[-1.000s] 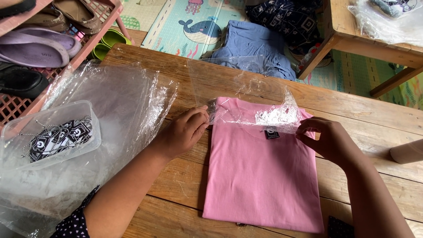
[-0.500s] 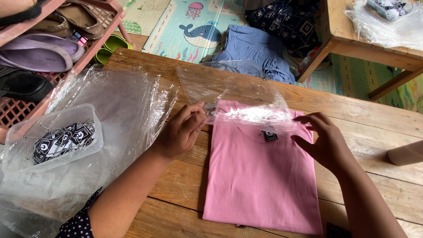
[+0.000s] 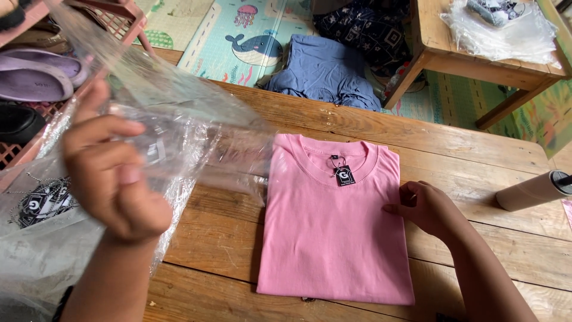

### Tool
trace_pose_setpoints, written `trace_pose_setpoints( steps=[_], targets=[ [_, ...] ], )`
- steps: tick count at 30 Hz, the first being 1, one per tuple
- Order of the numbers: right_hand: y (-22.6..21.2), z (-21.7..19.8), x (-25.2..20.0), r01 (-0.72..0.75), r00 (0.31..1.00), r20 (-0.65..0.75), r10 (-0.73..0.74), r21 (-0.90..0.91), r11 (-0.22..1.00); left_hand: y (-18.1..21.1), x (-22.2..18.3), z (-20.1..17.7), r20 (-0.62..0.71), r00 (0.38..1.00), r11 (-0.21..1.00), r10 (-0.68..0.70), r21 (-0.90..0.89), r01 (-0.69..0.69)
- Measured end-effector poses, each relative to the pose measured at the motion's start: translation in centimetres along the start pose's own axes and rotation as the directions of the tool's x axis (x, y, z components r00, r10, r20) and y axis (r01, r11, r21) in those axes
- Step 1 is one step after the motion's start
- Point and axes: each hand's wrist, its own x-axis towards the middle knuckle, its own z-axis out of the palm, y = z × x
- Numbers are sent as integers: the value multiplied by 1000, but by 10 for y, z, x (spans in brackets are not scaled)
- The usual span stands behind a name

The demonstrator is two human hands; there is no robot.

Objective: The person folds a pink t-shirt on a wooden table, attaches a tag to the collar, places it into a plastic bag, and then unfolds the shirt to use a lint roller on it.

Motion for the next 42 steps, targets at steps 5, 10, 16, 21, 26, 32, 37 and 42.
trace_pose_setpoints(
  steps=[5, 10, 16, 21, 26, 32, 37, 42],
  targets=[
    [1, 3, -1, -42, 999, 17, 41, 53, 998, 29, 41, -41, 175, 985, 1000, 6, -4, -6],
    [9, 9, 2, 17, 1000, -21, -16, 60, 998, 44, 79, -24, 434, 901, 989, 21, -143, 46],
    [12, 14, -1, 62, 998, 9, -62, 11, 998, 63, 48, 68, 638, 727, 885, 253, -456, 93],
    [25, 20, 7, 107, 993, 55, -106, -11, 994, 65, -34, 165, 646, 679, 781, 350, -601, 170],
    [44, 9, 21, 74, 997, 15, -75, 52, 996, 60, -71, 200, 775, 572, 831, 268, -486, 270],
    [96, -11, 32, 95, 965, -236, -114, -92, 991, 27, -75, 173, 787, 596, 960, 159, -265, 94],
    [60, -36, 4, -4, 883, -414, -223, -481, 877, 56, -79, 109, 990, 138, 984, -15, -9, 175],
    [-25, -45, -55, 190, 851, -401, -340, -367, 910, 68, -83, 106, 987, -108, 988, -121, 131, 86]
  ],
)
